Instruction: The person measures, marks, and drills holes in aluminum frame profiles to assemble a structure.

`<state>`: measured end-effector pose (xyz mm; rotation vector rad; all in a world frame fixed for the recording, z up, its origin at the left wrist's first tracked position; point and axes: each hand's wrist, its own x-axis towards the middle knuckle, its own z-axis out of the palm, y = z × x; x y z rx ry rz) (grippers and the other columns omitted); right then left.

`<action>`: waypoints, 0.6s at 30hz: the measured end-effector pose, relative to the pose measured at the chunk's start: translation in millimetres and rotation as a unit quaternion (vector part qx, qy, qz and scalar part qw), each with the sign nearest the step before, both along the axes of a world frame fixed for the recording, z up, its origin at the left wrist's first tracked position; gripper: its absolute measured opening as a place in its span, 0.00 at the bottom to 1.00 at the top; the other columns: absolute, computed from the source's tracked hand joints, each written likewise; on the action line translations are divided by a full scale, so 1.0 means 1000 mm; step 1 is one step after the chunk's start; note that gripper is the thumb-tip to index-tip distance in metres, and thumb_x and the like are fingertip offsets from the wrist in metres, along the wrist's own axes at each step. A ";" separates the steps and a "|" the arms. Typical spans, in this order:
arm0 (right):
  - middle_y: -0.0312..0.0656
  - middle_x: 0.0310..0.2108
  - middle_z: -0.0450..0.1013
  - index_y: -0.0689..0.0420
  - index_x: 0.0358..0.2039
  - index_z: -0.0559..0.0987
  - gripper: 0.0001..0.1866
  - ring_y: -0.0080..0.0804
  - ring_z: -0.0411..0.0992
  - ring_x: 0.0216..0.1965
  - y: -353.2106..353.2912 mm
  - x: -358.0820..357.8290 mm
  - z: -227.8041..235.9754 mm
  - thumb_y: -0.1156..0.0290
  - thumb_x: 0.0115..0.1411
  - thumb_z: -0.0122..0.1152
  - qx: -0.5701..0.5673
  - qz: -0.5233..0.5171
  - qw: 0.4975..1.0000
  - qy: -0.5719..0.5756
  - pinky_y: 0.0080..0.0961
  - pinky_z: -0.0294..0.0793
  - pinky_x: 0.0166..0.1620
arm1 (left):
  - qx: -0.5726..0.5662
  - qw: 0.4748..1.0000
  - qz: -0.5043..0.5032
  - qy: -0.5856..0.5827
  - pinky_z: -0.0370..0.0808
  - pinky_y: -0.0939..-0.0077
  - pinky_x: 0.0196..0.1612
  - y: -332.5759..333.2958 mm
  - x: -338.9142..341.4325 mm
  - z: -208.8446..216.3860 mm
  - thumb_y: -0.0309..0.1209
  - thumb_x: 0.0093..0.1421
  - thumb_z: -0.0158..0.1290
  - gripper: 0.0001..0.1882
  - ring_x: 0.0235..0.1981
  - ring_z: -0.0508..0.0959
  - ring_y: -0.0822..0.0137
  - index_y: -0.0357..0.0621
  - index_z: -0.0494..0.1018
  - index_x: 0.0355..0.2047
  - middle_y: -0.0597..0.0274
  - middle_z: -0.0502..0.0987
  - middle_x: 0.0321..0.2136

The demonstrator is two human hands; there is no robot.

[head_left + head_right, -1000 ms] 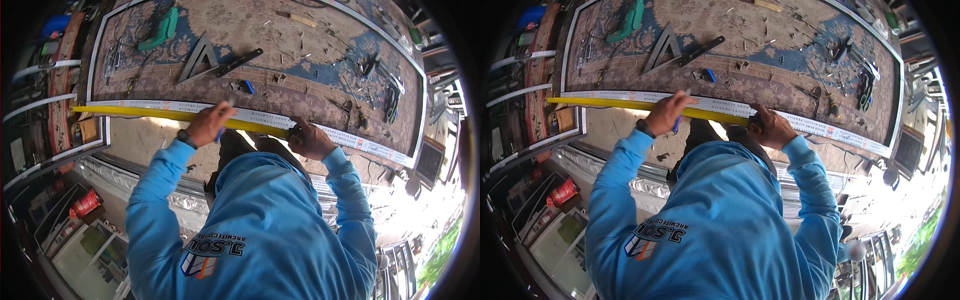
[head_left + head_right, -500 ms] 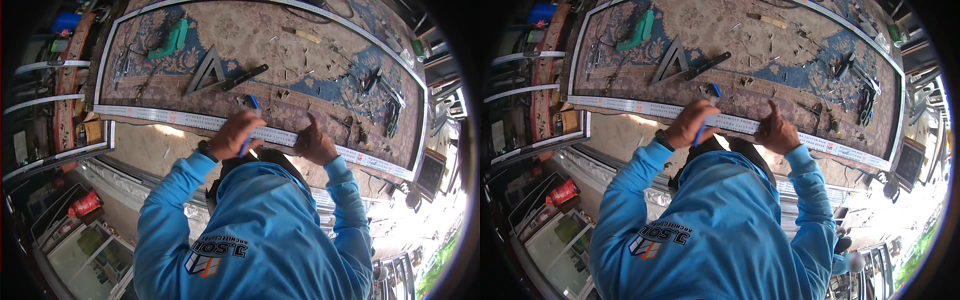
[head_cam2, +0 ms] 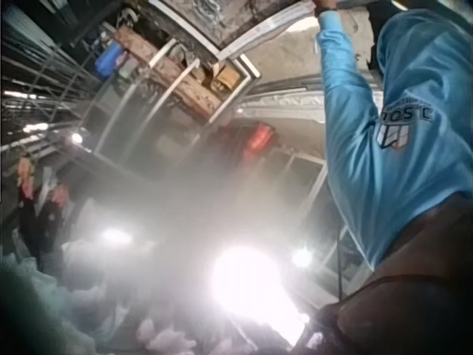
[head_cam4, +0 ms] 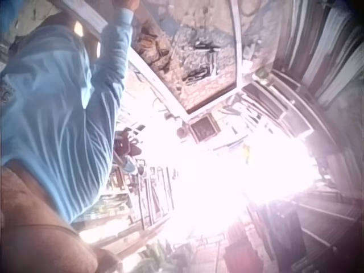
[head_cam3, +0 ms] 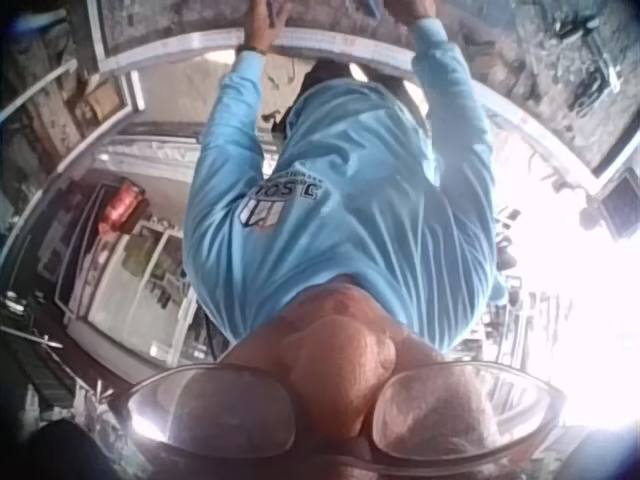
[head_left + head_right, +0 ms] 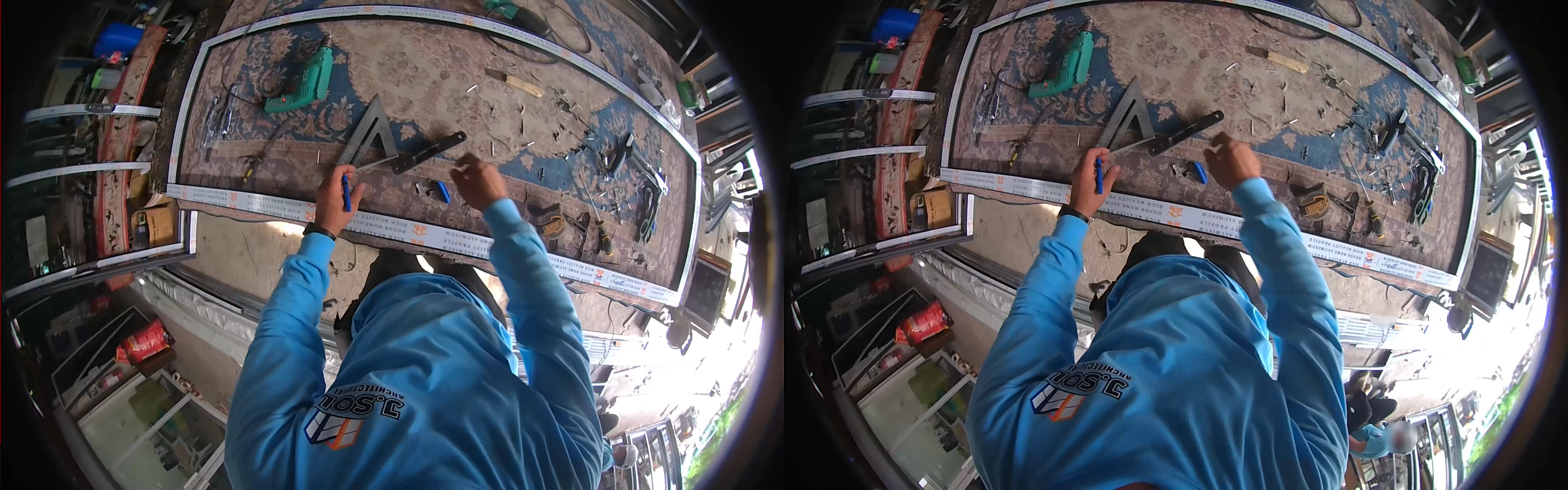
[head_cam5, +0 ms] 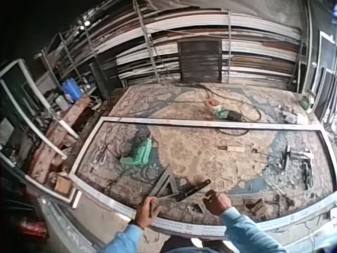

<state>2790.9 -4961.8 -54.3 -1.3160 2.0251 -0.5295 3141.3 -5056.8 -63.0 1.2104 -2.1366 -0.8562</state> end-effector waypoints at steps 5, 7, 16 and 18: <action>0.58 0.43 0.84 0.57 0.45 0.87 0.24 0.61 0.83 0.48 -0.083 0.101 -0.024 0.47 0.66 0.65 0.091 0.007 0.996 0.017 0.51 0.84 0.49 | -0.124 0.989 -0.015 -0.084 0.75 0.47 0.56 -0.043 0.016 -0.027 0.32 0.57 0.71 0.34 0.53 0.76 0.37 0.43 0.68 0.61 0.45 0.77 0.52; 0.52 0.30 0.85 0.58 0.41 0.91 0.30 0.45 0.87 0.32 -0.103 0.129 -0.030 0.40 0.68 0.63 0.203 -0.054 0.960 -0.186 0.41 0.86 0.42 | -0.068 0.994 -0.021 -0.082 0.75 0.48 0.57 -0.062 0.017 -0.037 0.29 0.55 0.71 0.36 0.53 0.75 0.37 0.42 0.66 0.61 0.42 0.75 0.52; 0.46 0.46 0.81 0.67 0.53 0.75 0.19 0.36 0.82 0.39 -0.116 0.193 -0.093 0.66 0.70 0.68 -0.032 -0.473 0.751 -0.460 0.36 0.84 0.32 | -0.001 0.982 -0.171 0.082 0.77 0.57 0.54 -0.033 -0.010 0.032 0.25 0.56 0.72 0.35 0.50 0.79 0.44 0.41 0.68 0.61 0.46 0.75 0.50; 0.45 0.47 0.81 0.66 0.55 0.75 0.17 0.36 0.82 0.39 -0.093 0.159 -0.079 0.69 0.72 0.66 -0.169 -0.413 0.784 -0.433 0.37 0.85 0.37 | 0.003 0.976 -0.181 0.120 0.78 0.59 0.53 -0.019 -0.003 0.059 0.27 0.60 0.71 0.30 0.48 0.80 0.47 0.40 0.71 0.60 0.48 0.76 0.50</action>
